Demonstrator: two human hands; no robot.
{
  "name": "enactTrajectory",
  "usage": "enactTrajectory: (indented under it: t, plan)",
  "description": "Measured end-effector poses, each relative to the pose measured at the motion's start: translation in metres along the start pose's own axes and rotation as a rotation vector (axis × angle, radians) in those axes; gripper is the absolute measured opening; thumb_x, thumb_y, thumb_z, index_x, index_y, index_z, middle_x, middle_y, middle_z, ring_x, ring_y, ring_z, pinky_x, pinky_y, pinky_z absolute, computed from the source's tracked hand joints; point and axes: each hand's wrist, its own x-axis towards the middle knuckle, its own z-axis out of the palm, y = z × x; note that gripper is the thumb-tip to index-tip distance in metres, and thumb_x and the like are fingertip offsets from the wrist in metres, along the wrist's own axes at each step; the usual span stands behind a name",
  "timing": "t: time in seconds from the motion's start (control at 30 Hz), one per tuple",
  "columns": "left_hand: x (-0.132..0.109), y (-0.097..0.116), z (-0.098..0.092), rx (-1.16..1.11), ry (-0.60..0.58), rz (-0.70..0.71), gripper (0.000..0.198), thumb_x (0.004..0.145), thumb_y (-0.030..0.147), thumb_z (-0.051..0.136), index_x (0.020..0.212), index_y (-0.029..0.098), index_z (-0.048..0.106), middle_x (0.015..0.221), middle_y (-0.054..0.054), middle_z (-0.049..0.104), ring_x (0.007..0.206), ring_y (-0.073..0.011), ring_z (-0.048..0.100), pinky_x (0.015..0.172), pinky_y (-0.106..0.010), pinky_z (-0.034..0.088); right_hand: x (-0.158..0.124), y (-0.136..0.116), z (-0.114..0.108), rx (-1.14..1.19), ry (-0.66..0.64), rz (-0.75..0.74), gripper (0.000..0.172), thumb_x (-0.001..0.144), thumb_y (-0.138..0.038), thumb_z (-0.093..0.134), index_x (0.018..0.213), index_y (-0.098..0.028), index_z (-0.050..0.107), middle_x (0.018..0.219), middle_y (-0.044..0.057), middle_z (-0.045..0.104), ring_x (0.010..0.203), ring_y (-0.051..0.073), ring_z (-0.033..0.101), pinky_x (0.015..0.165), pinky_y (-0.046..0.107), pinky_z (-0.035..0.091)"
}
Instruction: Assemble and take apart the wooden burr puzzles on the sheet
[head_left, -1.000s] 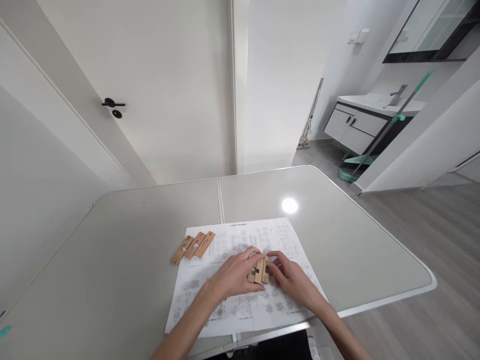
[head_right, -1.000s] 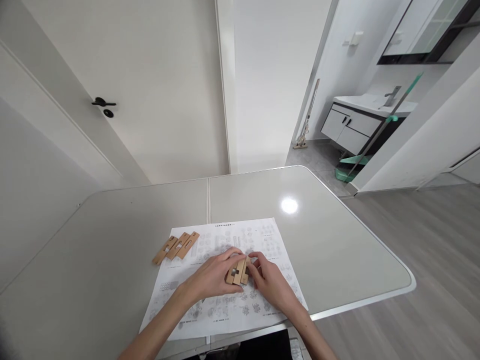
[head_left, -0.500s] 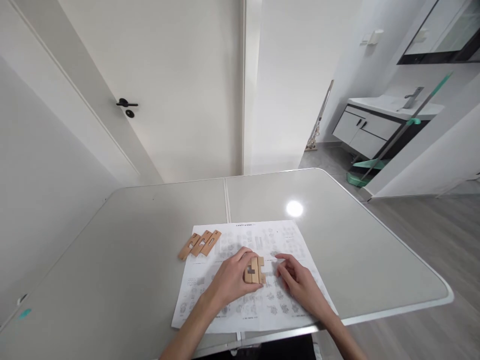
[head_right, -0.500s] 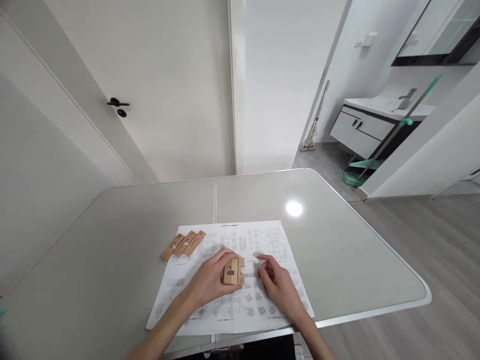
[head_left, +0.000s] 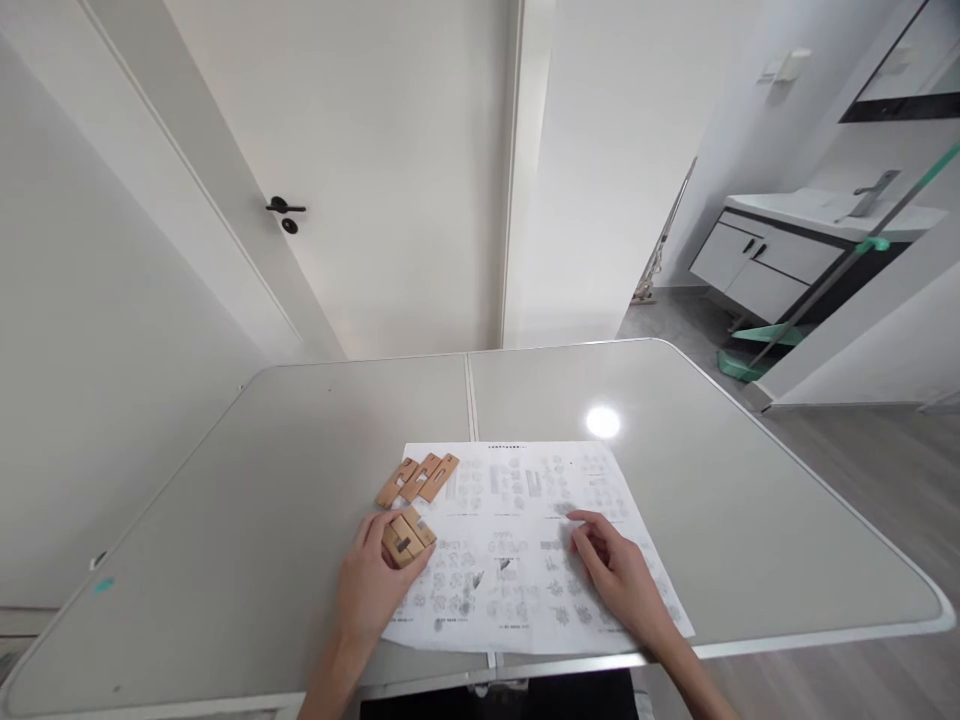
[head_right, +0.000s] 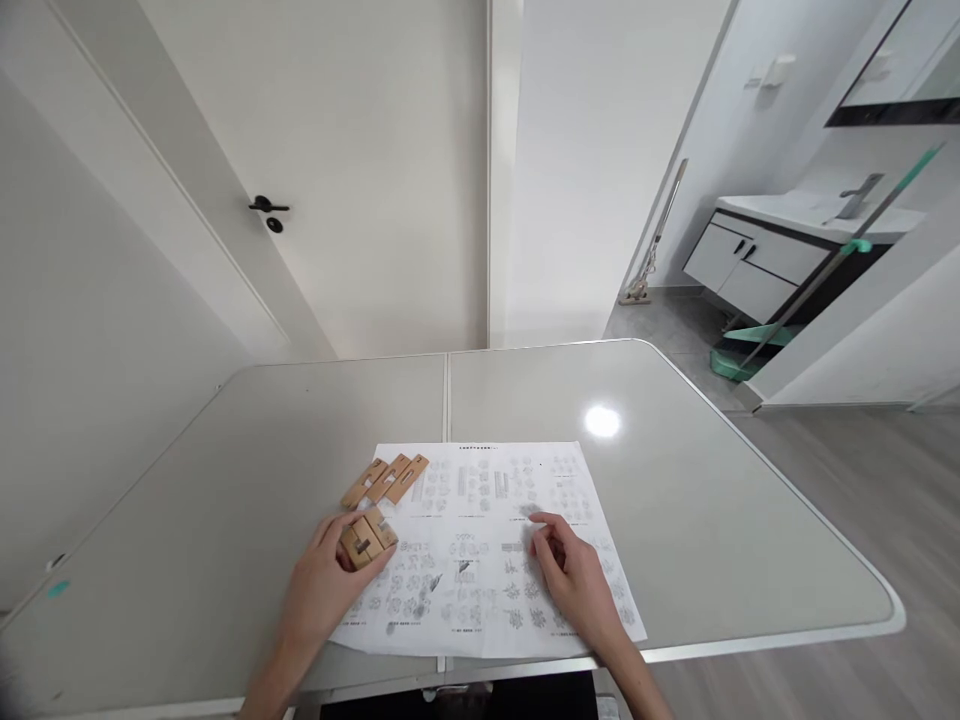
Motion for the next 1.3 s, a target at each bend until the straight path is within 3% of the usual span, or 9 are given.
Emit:
enactTrajectory:
  t: [0.13,0.27,0.4,0.5,0.67,0.9,1.03,1.3]
  plan:
    - [0.001,0.003,0.014,0.092,0.028,-0.037,0.049,0.078,0.055,0.07,0.114,0.023,0.059,0.118,-0.009,0.068,0.096,-0.0325,0.071,0.074,-0.041,0.057,0.0,0.003,0.001,-0.002,0.018,-0.013,0.045,0.101,-0.059,0.046,0.119,-0.022,0.063,0.078,0.002,0.066,0.057,0.016,0.05,0.054,0.028,0.043]
    - [0.0,0.002,0.021,0.073,0.07,0.007,0.051,0.079,0.055,0.069,0.117,0.023,0.057,0.12,-0.011,0.066,0.1,-0.0331,0.07,0.076,-0.042,0.057,0.002,0.002,0.001,0.002,0.035,-0.029,0.045,0.1,-0.06,0.047,0.116,-0.021,0.064,0.077,0.003,0.067,0.057,0.017,0.052,0.053,0.028,0.045]
    - [-0.008,-0.006,0.019,0.014,0.088,0.05,0.063,0.079,0.056,0.069,0.129,0.022,0.052,0.122,-0.011,0.063,0.079,-0.0249,0.069,0.072,-0.04,0.058,-0.002,-0.007,-0.002,0.021,0.013,-0.043,0.048,0.1,-0.062,0.045,0.117,-0.021,0.063,0.078,0.003,0.067,0.057,0.017,0.054,0.055,0.029,0.047]
    - [-0.013,-0.014,0.018,-0.016,0.088,0.063,0.064,0.08,0.053,0.069,0.133,0.022,0.05,0.111,-0.008,0.066,0.07,-0.0218,0.066,0.069,-0.038,0.057,-0.014,-0.014,-0.004,0.044,-0.003,-0.046,0.049,0.101,-0.063,0.043,0.119,-0.022,0.061,0.081,0.004,0.067,0.059,0.018,0.057,0.057,0.029,0.049]
    - [-0.013,-0.018,0.021,-0.025,0.094,0.054,0.062,0.08,0.051,0.068,0.132,0.021,0.052,0.094,-0.005,0.068,0.07,-0.0242,0.066,0.07,-0.039,0.057,-0.034,-0.012,-0.005,0.05,-0.016,-0.054,0.048,0.101,-0.063,0.044,0.12,-0.023,0.062,0.083,0.003,0.067,0.06,0.018,0.058,0.06,0.029,0.051]
    - [-0.02,-0.002,0.026,0.007,0.081,0.067,0.064,0.082,0.055,0.065,0.134,0.021,0.049,0.123,-0.011,0.067,0.084,-0.0268,0.069,0.075,-0.04,0.057,-0.033,-0.003,-0.002,0.061,0.027,-0.028,0.054,0.098,-0.069,0.044,0.118,-0.022,0.063,0.081,0.004,0.068,0.058,0.018,0.057,0.056,0.029,0.049]
    - [-0.026,0.004,0.029,0.008,0.06,0.056,0.068,0.081,0.058,0.065,0.136,0.021,0.048,0.127,-0.012,0.066,0.089,-0.028,0.07,0.077,-0.041,0.057,-0.03,0.002,-0.001,0.061,0.016,-0.033,0.053,0.098,-0.067,0.044,0.117,-0.021,0.062,0.08,0.004,0.067,0.058,0.018,0.056,0.056,0.03,0.048]
    - [-0.034,-0.001,0.02,0.043,0.07,0.036,0.068,0.081,0.058,0.063,0.134,0.019,0.049,0.1,-0.006,0.064,0.088,-0.0291,0.068,0.075,-0.04,0.056,-0.028,0.009,0.001,0.061,0.021,-0.054,0.043,0.1,-0.059,0.048,0.117,-0.022,0.062,0.08,0.003,0.067,0.058,0.018,0.058,0.056,0.029,0.048]
